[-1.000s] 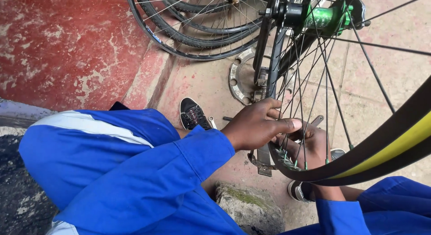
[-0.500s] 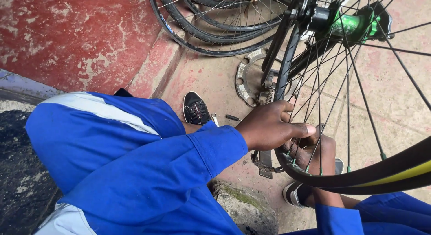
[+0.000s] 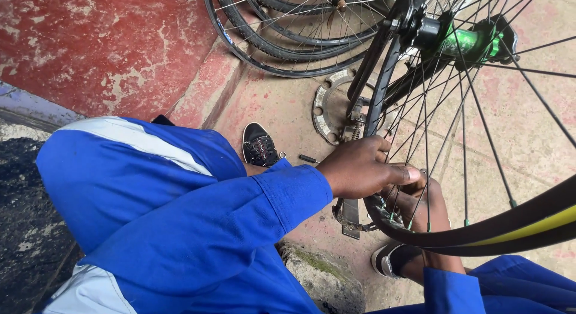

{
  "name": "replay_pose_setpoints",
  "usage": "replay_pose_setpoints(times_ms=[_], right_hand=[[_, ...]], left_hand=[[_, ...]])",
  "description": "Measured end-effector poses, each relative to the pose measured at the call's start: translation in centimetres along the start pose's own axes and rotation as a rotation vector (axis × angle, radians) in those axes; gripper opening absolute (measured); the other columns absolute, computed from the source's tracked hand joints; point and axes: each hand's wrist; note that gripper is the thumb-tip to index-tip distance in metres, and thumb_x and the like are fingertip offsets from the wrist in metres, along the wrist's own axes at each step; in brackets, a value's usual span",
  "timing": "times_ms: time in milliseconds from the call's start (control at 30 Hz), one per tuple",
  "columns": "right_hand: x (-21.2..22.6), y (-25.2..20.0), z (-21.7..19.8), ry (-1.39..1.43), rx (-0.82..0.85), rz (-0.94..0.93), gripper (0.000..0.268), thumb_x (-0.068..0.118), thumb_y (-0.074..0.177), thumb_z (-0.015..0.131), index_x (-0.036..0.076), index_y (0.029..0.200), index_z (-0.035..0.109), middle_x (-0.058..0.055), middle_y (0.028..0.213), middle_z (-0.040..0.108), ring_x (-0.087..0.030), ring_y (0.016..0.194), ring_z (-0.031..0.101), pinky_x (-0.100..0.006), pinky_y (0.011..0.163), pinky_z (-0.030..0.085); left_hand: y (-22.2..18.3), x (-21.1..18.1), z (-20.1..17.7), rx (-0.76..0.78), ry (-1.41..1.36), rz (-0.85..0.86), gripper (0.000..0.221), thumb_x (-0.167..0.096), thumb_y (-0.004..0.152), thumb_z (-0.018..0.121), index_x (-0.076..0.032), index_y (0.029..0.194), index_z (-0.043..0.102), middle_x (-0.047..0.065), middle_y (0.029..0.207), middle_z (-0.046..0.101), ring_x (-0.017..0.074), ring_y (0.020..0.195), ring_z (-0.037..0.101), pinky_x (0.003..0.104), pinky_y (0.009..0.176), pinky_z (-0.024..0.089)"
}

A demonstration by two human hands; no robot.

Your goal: Repairing a bicycle wheel by adjusting the tension of the spokes using a spoke wrench.

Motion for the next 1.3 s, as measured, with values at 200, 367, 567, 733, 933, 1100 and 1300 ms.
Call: replay_pose_setpoints(times_ms=[200, 367, 567, 733, 933, 1100, 1300], right_hand=[[-0.8, 0.9, -1.4, -0.142, 0.120, 0.167, 0.013, 0.006, 0.077, 0.069, 0.002, 0.090, 0.068, -0.008, 0.069, 0.061, -0.019, 0.065, 0.054, -0.034, 0.062, 0.042], [0.7, 0.7, 0.1, -0.108, -0.003, 0.207, 0.026, -0.003, 0.072, 0.059, 0.002, 0.097, 0.064, -0.010, 0.082, 0.063, -0.021, 0.071, 0.056, -0.034, 0.063, 0.044], [-1.8, -0.1, -1.6, 0.270, -0.112, 0.051, 0.026, 0.004, 0.087, 0.066, -0.001, 0.112, 0.062, -0.013, 0.078, 0.062, -0.015, 0.053, 0.055, -0.022, 0.050, 0.049], [0.2, -2.3, -1.1, 0.251, -0.038, 0.022, 0.026, 0.006, 0.085, 0.067, -0.001, 0.109, 0.062, -0.014, 0.074, 0.063, -0.018, 0.056, 0.058, -0.023, 0.051, 0.048], [2.5, -3.0, -0.5, 0.150, -0.081, 0.179, 0.026, 0.000, 0.083, 0.067, 0.002, 0.108, 0.066, -0.014, 0.081, 0.067, -0.021, 0.066, 0.062, -0.033, 0.059, 0.052], [5.1, -3.4, 0.9, 0.039, -0.131, 0.245, 0.027, -0.004, 0.079, 0.069, -0.002, 0.105, 0.066, -0.015, 0.097, 0.072, -0.021, 0.085, 0.064, -0.033, 0.077, 0.053], [3.2, -3.2, 0.1, 0.037, -0.096, 0.125, 0.030, -0.005, 0.072, 0.073, 0.001, 0.101, 0.066, -0.010, 0.104, 0.072, -0.017, 0.095, 0.066, -0.031, 0.087, 0.054]], left_hand=[[1.1, -0.1, 0.4, -0.036, 0.080, -0.130, 0.098, -0.059, 0.057, 0.051, -0.016, 0.145, 0.046, 0.009, 0.138, 0.060, 0.0243, 0.124, 0.059, 0.034, 0.098, 0.046], [1.7, 0.7, 0.6, -0.044, 0.092, -0.130, 0.102, -0.057, 0.058, 0.053, -0.014, 0.149, 0.038, 0.011, 0.143, 0.054, 0.0272, 0.131, 0.052, 0.035, 0.101, 0.043], [2.0, 0.9, 0.6, -0.032, 0.134, -0.119, 0.100, -0.059, 0.060, 0.053, -0.016, 0.149, 0.038, 0.013, 0.145, 0.052, 0.0281, 0.133, 0.050, 0.037, 0.102, 0.042], [2.4, 1.3, 0.5, -0.025, 0.143, -0.104, 0.098, -0.056, 0.063, 0.056, -0.012, 0.148, 0.037, 0.013, 0.149, 0.047, 0.0286, 0.134, 0.048, 0.037, 0.101, 0.043], [3.3, 2.1, 0.6, -0.017, 0.189, -0.068, 0.096, -0.055, 0.068, 0.057, -0.011, 0.150, 0.033, 0.013, 0.153, 0.042, 0.0313, 0.136, 0.045, 0.040, 0.104, 0.040], [3.7, 2.3, 0.6, -0.015, 0.214, -0.065, 0.097, -0.056, 0.068, 0.056, -0.012, 0.151, 0.032, 0.012, 0.154, 0.040, 0.0310, 0.137, 0.043, 0.041, 0.105, 0.039], [3.2, 2.0, 0.5, -0.018, 0.174, -0.087, 0.095, -0.054, 0.067, 0.058, -0.015, 0.151, 0.033, 0.009, 0.146, 0.052, 0.0275, 0.133, 0.050, 0.039, 0.103, 0.041]])
Point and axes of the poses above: each hand's wrist, its own y-axis towards the middle knuckle, its own z-axis out of the palm, x = y × z
